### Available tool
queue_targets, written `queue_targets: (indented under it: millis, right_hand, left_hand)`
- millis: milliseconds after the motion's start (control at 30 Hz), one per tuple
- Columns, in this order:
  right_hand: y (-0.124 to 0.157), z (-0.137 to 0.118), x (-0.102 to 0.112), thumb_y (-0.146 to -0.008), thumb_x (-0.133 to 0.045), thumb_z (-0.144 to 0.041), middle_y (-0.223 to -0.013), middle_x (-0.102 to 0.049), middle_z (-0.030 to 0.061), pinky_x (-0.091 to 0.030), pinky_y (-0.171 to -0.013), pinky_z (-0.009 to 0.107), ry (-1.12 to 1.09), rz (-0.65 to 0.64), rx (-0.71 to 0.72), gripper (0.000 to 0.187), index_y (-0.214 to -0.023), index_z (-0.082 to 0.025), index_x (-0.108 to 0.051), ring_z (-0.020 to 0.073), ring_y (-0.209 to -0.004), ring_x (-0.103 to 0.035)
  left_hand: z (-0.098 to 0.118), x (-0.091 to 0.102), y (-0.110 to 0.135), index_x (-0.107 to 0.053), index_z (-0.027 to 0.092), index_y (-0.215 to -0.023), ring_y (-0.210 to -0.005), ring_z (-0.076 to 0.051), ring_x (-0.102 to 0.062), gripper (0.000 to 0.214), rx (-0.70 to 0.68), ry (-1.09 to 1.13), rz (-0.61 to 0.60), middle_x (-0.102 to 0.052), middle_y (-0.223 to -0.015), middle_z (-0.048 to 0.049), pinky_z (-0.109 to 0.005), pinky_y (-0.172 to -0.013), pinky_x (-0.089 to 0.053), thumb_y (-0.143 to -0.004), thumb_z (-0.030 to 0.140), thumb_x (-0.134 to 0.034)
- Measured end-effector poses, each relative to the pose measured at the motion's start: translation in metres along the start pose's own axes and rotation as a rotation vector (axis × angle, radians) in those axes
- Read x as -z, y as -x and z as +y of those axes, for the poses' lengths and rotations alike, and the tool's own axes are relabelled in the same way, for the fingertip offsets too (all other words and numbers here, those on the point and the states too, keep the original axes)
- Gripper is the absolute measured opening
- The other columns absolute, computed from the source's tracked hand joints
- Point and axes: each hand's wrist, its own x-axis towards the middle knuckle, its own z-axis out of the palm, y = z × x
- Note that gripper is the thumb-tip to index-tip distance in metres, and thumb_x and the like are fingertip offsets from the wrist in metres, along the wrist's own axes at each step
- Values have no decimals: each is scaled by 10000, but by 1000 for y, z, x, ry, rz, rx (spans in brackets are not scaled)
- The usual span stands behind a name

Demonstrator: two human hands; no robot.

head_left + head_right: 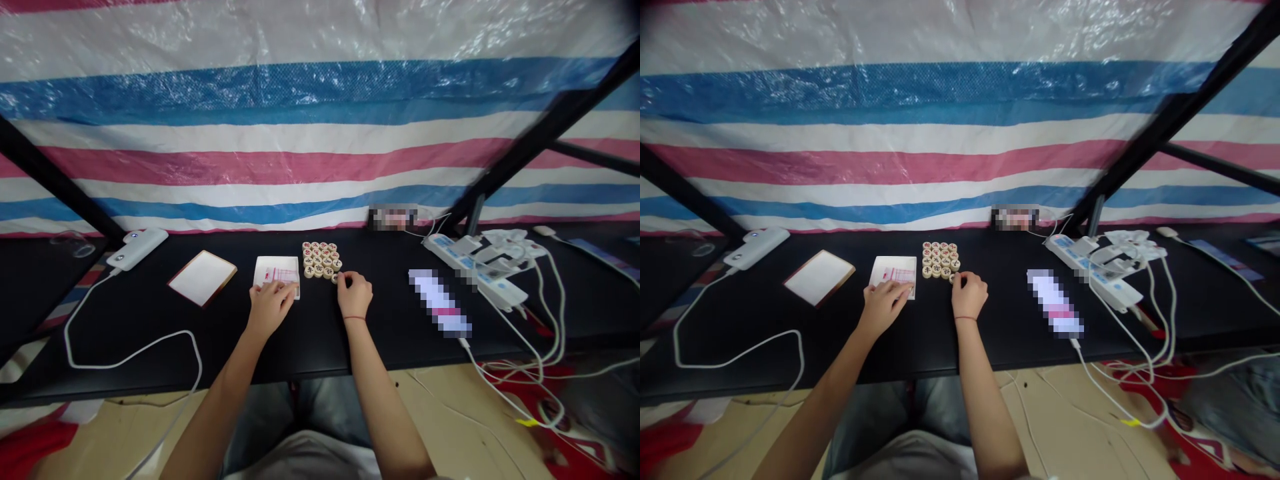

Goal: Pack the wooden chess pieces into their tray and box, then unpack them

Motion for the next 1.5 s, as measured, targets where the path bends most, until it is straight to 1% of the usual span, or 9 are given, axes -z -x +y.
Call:
queue_targets:
  millis: [200,533,633,733,867,1033,1167,1367,1500]
  right_hand:
    - [11,-16,2,-861,-458,-260,-852,-660,82,-424,-776,342,-194,54,309,183,-839,-177,-621,210,-785,-551]
    - [31,-41,-1,-845,-509,-170,-884,-668,51,-448,-825,365,-323,-253,600,122,-899,-204,-612,219,-866,-582]
    - [33,-44,3,-830,-578,-221,-1016,-663,74,-457,-867,382,-377,-319,678,244,-1072,-197,-590,234,-964,-584]
    - [36,-47,6,-861,-575,-231,-1038,-675,64,-461,-860,371,-408,-367,737,211,-1070,-209,-595,221,-971,-593]
    - [35,-46,10,-882,-565,-242,-949,-701,42,-465,-816,348,-423,-327,736,102,-960,-219,-627,199,-893,-619]
    - [27,-34,11,-868,-532,-218,-856,-688,48,-470,-796,361,-384,-71,494,105,-887,-210,-634,208,-833,-611]
    - [25,-31,8,-834,-511,-178,-951,-688,59,-462,-852,383,-339,-172,537,185,-959,-210,-644,224,-909,-601]
    - [25,-32,4,-838,-473,-174,-871,-676,62,-485,-819,369,-370,-166,469,173,-899,-197,-633,212,-842,-608]
    - [25,-32,4,-841,-469,-179,-854,-676,63,-495,-801,363,-367,-161,451,165,-886,-199,-627,208,-816,-611]
  left_hand:
    - [3,0,-2,-663,278,-1015,-918,-180,-637,183,82,93,36,-734,-989,7,-370,-871,-267,-951,294,-492]
    - [3,-5,-11,-640,228,-865,-815,-196,-640,118,247,62,97,-711,-793,1,-341,-826,-308,-887,321,-571]
    - [1,-5,-10,-623,224,-842,-805,-177,-641,64,194,139,140,-700,-786,11,-337,-835,-328,-863,267,-580]
    - [-1,-2,-8,-607,215,-833,-737,-145,-635,63,64,275,147,-687,-766,24,-319,-825,-368,-865,245,-561]
    - [-3,0,-5,-613,215,-904,-756,-153,-646,89,-14,347,163,-707,-819,2,-317,-814,-407,-894,264,-540]
    - [-4,-3,-3,-653,223,-956,-921,-193,-647,168,28,218,225,-731,-942,-46,-359,-888,-372,-936,260,-490]
    - [-4,-6,-2,-674,232,-907,-931,-196,-635,154,29,142,200,-729,-921,-32,-357,-888,-365,-916,240,-520]
    - [-6,0,-19,-641,255,-1165,-1033,-279,-566,288,150,-23,90,-667,-1130,-91,-409,-868,-371,-905,319,-535]
    - [-6,7,-38,-717,239,-910,-1029,-308,-537,167,194,-46,-41,-668,-1084,-96,-436,-846,-369,-853,337,-596]
